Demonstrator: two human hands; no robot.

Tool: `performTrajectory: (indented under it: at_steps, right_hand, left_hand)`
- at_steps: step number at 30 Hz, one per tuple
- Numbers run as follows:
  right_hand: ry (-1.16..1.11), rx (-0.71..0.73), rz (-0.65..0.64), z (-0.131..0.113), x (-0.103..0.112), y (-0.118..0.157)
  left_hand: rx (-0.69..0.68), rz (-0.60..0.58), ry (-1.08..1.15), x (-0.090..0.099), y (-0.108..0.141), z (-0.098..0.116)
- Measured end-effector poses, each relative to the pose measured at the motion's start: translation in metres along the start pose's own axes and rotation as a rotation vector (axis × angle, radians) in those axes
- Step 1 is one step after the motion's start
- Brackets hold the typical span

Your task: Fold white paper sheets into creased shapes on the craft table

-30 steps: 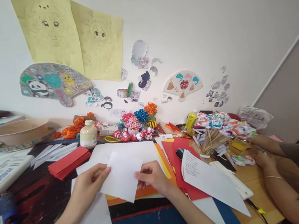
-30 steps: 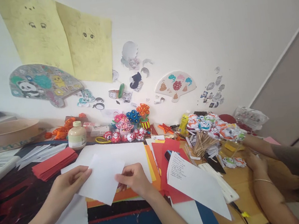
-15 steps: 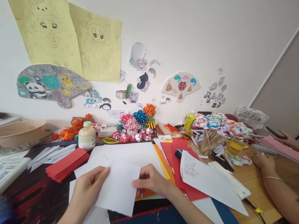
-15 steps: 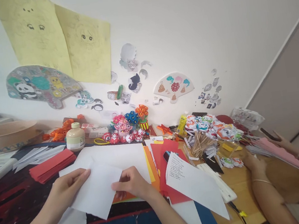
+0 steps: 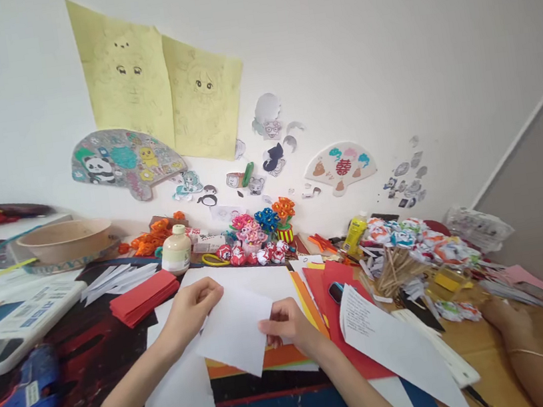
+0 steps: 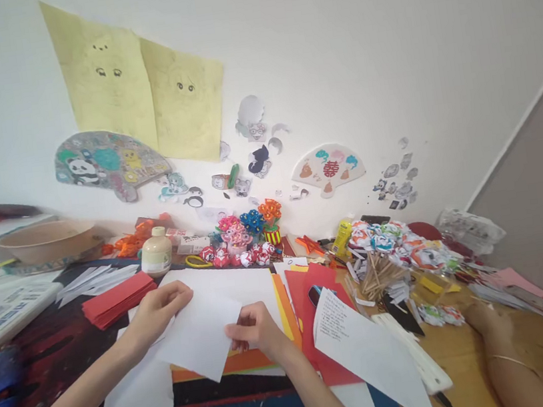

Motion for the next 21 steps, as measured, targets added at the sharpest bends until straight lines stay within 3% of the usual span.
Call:
performTrajectory:
  at_steps: [8,14,18,21]
  right_hand:
    - [0.045,0.019,-0.050,-0.002,-0.008,0.005]
    - [0.051,-0.008,-0.096,0.000,-0.013,0.006]
    - [0.054,0.003,-0.067,0.001,-0.010,0.006]
    - [0.048,0.036,-0.002,0.001,-0.007,0.005]
  left_hand:
    - [-0.024,0.018,-0.047,-0.002,0.002,-0.017]
    - [-0.085,0.074,-0.157,0.002,0.008,-0.014]
    - [-0.054,0.107,-0.172,0.000,0.010,-0.011]
    - [-0.009,0.062,-0.155,-0.004,0.013,-0.011]
Point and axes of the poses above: each hand's wrist, its own y-axis away from the middle knuckle, its own x-axis out of the back of the hand, z = x × y, the point moved 4 cm from there along -y, towards the middle knuckle
